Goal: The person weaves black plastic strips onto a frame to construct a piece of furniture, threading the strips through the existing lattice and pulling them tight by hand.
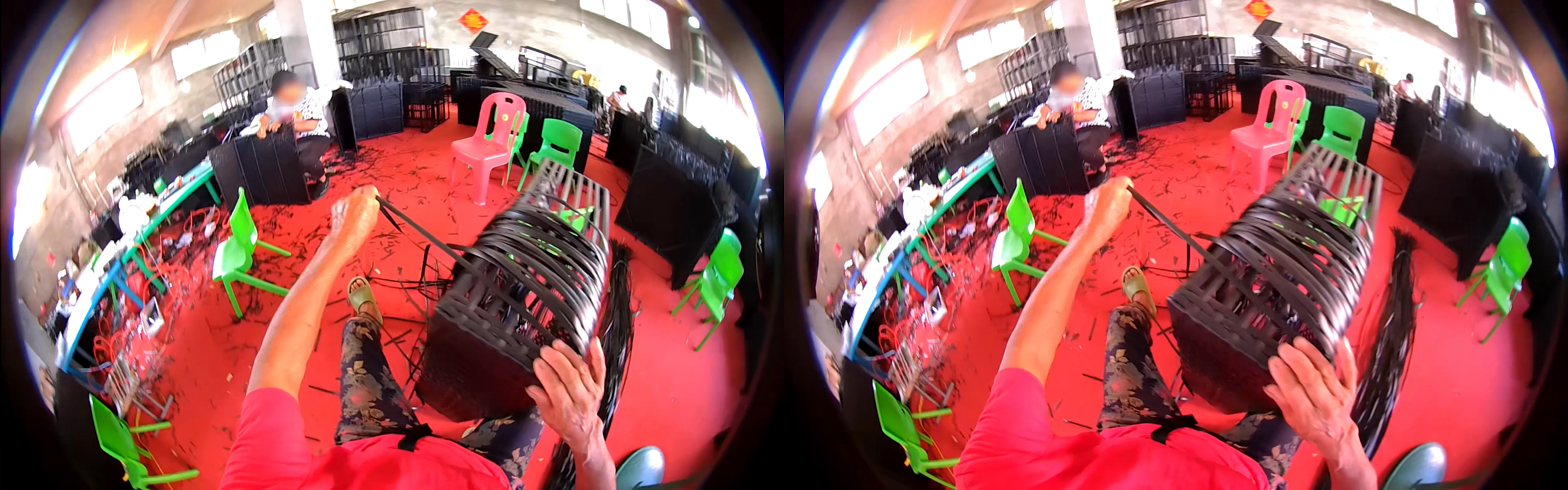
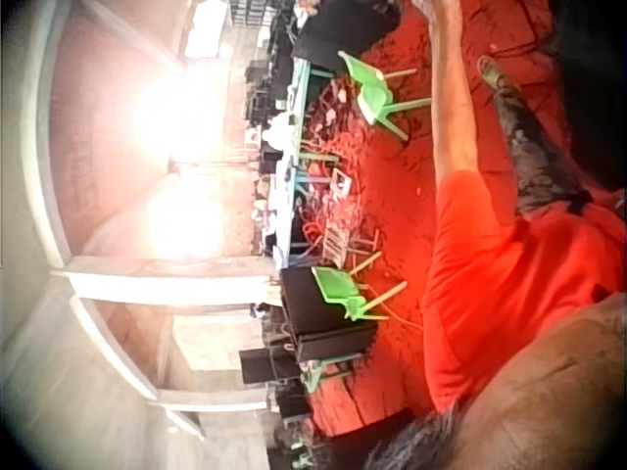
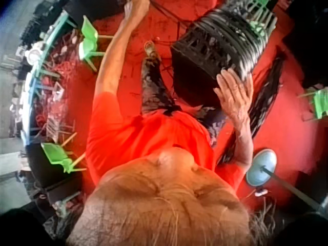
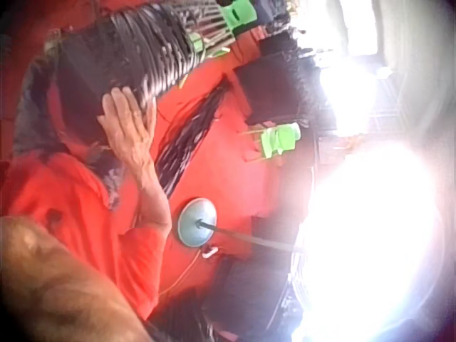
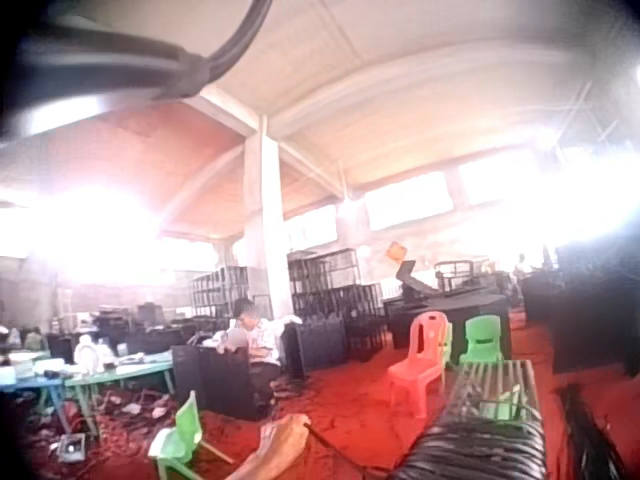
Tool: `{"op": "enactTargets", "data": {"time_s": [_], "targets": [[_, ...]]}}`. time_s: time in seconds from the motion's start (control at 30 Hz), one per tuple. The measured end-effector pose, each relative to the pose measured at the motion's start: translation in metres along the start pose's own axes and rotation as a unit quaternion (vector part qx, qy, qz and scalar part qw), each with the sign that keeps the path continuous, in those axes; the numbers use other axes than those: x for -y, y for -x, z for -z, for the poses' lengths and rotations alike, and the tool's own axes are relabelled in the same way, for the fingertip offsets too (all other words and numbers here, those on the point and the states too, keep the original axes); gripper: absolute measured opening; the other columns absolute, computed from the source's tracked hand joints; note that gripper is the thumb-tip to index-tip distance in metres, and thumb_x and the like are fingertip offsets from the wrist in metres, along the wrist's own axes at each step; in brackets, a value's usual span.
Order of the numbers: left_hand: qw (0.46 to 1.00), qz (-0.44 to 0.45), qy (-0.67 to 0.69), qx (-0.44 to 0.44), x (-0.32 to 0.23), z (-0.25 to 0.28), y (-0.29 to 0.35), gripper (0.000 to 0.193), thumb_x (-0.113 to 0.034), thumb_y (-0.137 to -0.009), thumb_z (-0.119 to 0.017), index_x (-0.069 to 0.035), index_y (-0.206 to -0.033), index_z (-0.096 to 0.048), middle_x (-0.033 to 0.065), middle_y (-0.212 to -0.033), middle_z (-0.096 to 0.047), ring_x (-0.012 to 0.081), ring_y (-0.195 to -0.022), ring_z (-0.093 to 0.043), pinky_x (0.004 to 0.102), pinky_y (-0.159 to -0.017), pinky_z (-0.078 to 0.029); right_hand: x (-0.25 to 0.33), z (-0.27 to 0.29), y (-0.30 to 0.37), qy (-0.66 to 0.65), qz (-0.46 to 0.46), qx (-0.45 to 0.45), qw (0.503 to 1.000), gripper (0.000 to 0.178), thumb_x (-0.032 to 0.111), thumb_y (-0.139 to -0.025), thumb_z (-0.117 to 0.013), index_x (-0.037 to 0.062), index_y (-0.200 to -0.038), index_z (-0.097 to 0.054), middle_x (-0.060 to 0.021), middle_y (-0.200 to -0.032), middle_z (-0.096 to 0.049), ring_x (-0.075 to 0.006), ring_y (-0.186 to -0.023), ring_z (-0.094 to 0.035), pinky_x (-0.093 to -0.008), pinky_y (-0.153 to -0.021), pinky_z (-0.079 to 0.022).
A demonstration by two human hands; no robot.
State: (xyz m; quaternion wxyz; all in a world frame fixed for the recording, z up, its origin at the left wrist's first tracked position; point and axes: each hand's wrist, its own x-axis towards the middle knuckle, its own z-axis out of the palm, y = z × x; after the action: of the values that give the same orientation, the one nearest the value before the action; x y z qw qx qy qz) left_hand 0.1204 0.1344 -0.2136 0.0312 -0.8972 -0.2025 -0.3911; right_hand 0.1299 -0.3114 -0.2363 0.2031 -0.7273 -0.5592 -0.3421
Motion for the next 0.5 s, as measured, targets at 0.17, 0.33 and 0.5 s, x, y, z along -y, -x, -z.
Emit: {"op": "enactTargets", "data": {"time_s": [0.17, 0.33, 0.5], "targets": [[0.992, 0.088, 0.069, 0.055, 0.005, -0.052, 0.037, 0.018, -0.019, -0.083, -0.045, -0.008, -0.091, -0.058, 0.0183, -0.080, -0.062, 0.0386, -0.078, -0.059, 0.0489, -0.067, -0.045, -0.022, 0.010, 0.050, 0.037, -0.044, -0.008, 0.998, 0.025, 0.030, -0.085, -0.058, 0.0050, -0.086, -0.061, -0.0090, -0.103, -0.061, -0.0296, -0.105, -0.056, -0.0565, -0.102, -0.027], [0.970, 0.156, 0.162, 0.089, -0.010, -0.096, 0.047, 0.025, -0.023, -0.083, -0.042, -0.007, -0.092, -0.059, 0.0206, -0.076, -0.061, 0.0421, -0.076, -0.057, 0.0516, -0.066, -0.044, -0.040, 0.028, 0.090, 0.057, -0.059, -0.010, 0.997, 0.030, 0.032, -0.092, -0.047, 0.0061, -0.108, -0.048, -0.0150, -0.108, -0.056, -0.0368, -0.106, -0.054, -0.0625, -0.097, -0.031], [0.838, 0.340, 0.399, 0.149, 0.007, -0.133, 0.070, 0.019, -0.008, -0.087, -0.045, 0.000, -0.100, -0.057, 0.0149, -0.070, -0.062, 0.0227, -0.048, -0.063, 0.0335, -0.043, -0.048, -0.053, 0.034, 0.134, 0.070, -0.085, -0.069, 0.992, 0.031, 0.027, -0.093, -0.044, 0.0033, -0.113, -0.045, -0.0185, -0.114, -0.051, -0.0423, -0.109, -0.050, -0.0640, -0.095, -0.032]]}}
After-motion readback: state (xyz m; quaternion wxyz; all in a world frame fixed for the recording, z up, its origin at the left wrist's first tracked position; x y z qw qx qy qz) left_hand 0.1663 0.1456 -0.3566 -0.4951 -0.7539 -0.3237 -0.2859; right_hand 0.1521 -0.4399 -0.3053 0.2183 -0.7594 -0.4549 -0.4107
